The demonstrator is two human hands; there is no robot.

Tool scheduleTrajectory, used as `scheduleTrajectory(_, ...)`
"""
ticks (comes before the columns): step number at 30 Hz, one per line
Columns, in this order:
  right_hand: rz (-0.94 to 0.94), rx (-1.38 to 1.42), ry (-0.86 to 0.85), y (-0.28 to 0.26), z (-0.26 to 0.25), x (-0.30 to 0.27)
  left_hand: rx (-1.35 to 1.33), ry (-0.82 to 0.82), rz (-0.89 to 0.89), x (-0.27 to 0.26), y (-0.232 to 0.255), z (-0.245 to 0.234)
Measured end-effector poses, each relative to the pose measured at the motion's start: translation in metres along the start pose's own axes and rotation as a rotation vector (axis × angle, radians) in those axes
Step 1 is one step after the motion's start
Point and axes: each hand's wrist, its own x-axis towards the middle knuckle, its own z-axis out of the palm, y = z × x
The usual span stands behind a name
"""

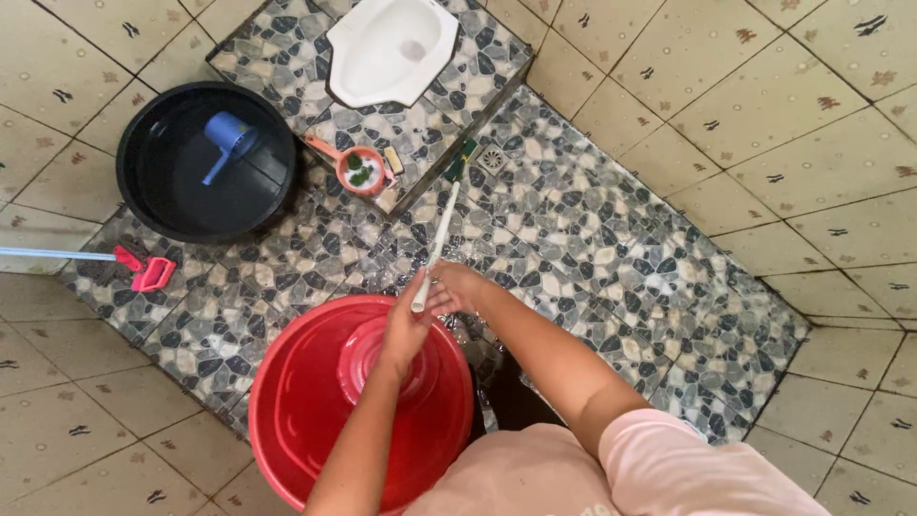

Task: Cleaning and rinsing a white PVC pipe in a bathroom setting using a bucket and water scoop.

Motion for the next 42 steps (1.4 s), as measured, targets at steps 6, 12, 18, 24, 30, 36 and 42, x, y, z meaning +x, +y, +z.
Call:
scheduleTrajectory(6,-0.048,-0.026,0.077,-0.002,-0.015,0.034,0.536,0.170,0.351,0.017,0.009,-0.002)
scheduleTrajectory(12,0.026,0.122,-0.020,0.008,0.064,0.032,0.071,0.491,0.042,-0.037,0.087,0.003)
scheduleTrajectory(18,0.024,0.265,-0.084,0.009,0.052,0.061,0.274,0.699,-0.098,-0.025,0.088,0.004)
scheduleTrajectory(24,-0.149,0.374,0.116,-0.067,-0.086,0.127,0.179,0.547,0.121,0.124,0.029,0.061)
scheduleTrajectory(30,-0.282,0.398,0.073,-0.101,-0.179,0.132,0.154,0.299,0.525,0.168,0.089,0.103)
scheduleTrajectory(36,-0.352,0.225,0.171,-0.138,-0.161,0.071,0.232,0.089,0.397,0.196,0.086,0.102)
scheduleTrajectory(42,-0.334,-0.041,0.062,-0.099,-0.122,0.078,0.382,0.317,0.438,0.084,0.105,0.091)
